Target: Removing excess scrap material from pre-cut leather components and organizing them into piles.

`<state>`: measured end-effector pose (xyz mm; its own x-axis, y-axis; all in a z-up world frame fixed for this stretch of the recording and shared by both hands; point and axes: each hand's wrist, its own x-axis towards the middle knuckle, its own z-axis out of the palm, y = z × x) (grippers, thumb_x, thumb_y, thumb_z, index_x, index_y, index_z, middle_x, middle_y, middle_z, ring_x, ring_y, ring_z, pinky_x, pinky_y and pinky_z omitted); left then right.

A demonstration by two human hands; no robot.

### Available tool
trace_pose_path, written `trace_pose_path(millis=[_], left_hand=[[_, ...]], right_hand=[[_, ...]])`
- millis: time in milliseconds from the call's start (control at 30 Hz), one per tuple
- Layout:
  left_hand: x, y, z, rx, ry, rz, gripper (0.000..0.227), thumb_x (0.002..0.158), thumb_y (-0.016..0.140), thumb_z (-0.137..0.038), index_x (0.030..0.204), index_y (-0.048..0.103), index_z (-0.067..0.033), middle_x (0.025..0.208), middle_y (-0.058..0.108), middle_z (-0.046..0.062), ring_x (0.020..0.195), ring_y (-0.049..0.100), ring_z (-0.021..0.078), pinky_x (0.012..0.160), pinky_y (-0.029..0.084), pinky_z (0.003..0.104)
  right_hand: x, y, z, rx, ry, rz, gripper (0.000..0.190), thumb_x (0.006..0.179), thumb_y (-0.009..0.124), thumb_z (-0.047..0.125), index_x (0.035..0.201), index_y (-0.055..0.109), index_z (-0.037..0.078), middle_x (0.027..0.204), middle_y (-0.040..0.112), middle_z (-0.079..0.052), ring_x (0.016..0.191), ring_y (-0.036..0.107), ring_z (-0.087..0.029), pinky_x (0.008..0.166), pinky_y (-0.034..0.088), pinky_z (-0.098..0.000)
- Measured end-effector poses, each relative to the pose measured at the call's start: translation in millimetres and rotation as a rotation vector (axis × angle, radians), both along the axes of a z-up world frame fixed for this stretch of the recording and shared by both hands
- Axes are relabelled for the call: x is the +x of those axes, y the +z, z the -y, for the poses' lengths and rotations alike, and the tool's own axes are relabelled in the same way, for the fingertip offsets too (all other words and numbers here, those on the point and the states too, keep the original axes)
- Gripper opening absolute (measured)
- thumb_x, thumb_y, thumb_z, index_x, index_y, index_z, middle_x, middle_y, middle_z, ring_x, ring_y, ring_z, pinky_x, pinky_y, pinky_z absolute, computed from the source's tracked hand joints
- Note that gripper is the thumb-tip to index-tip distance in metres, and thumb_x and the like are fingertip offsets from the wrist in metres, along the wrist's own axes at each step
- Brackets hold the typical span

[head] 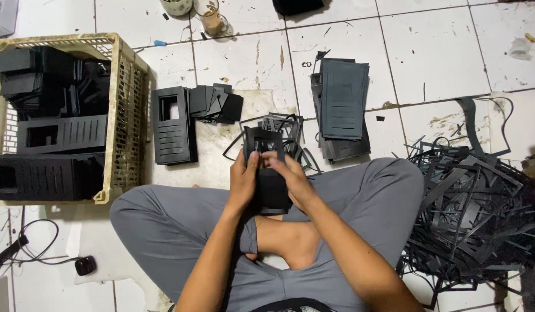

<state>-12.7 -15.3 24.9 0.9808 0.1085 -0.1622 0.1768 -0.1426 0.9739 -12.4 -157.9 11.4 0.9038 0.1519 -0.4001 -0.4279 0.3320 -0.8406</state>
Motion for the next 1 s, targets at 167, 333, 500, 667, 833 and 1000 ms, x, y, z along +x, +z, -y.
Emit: trace_pose_path(millis=[167,333,500,667,833,1000], left_hand=[[-3.1,-23.9,-5.2,0.050,0.025,-0.053,0.042,0.109,0.050,-0.042,0.100,0.066,-0.0051,0.083,0.068,0.019,0.082,0.063,0.0261,0.076,0.050,0.041],[20.0,-41.1,-18.3,-0.109,0.149,-0.183,0.042,0.098,0.066,-0.051,0.086,0.070,-0.0110,0.074,0.063,0.006,0.073,0.060,0.0166,0.062,0.050,0.030],[31.8,-60.2,-25.5,-0.444,0.293,-0.261,0.033,0.101,0.066,-0.029,0.090,0.067,0.0018,0.066,0.066,0.019,0.052,0.069,0.0226,0.043,0.062,0.036],[31.5,-44.5,-18.8,-0.418,0.332,-0.272,0.027,0.099,0.060,-0.023,0.084,0.067,-0.0020,0.065,0.067,0.018,0.048,0.068,0.0215,0.042,0.057,0.033],[35.6,-59.0,-25.7,-0.492,0.393,-0.351,0.024,0.097,0.060,-0.023,0.085,0.066,-0.0029,0.075,0.071,0.022,0.049,0.066,0.0228,0.041,0.054,0.032],[49.6,-68.3,-57.4,-0.747,0.578,-0.381,0.017,0.092,0.061,-0.016,0.091,0.056,-0.0004,0.075,0.067,0.019,0.066,0.076,0.0334,0.067,0.067,0.054]], right_hand=[[4.8,-3.7,2.3,0.026,-0.085,0.024,0.015,0.099,0.067,0.016,0.104,0.072,0.003,0.086,0.070,-0.009,0.081,0.070,-0.018,0.080,0.059,-0.0317],[0.6,-7.9,0.6,0.067,0.049,0.096,0.029,0.105,0.057,0.021,0.082,0.062,0.004,0.071,0.060,-0.009,0.073,0.060,-0.019,0.083,0.051,-0.0315],[-4.2,-0.9,-0.5,-0.089,0.229,0.192,0.052,0.110,0.051,0.032,0.060,0.052,0.016,0.056,0.043,0.004,0.051,0.040,-0.010,0.054,0.035,-0.0232],[-18.1,18.9,-11.0,-0.396,0.236,0.425,0.050,0.105,0.057,0.032,0.060,0.051,0.013,0.054,0.052,-0.004,0.055,0.047,-0.018,0.057,0.041,-0.0321],[-25.1,15.6,-16.5,-0.528,0.233,0.676,0.047,0.106,0.056,0.021,0.060,0.051,0.011,0.054,0.055,-0.007,0.048,0.052,-0.022,0.050,0.043,-0.0321],[-59.1,15.5,-17.4,-0.654,0.277,1.108,0.013,0.085,0.057,0.005,0.074,0.059,0.011,0.071,0.055,-0.006,0.066,0.061,-0.032,0.063,0.053,-0.0393]])
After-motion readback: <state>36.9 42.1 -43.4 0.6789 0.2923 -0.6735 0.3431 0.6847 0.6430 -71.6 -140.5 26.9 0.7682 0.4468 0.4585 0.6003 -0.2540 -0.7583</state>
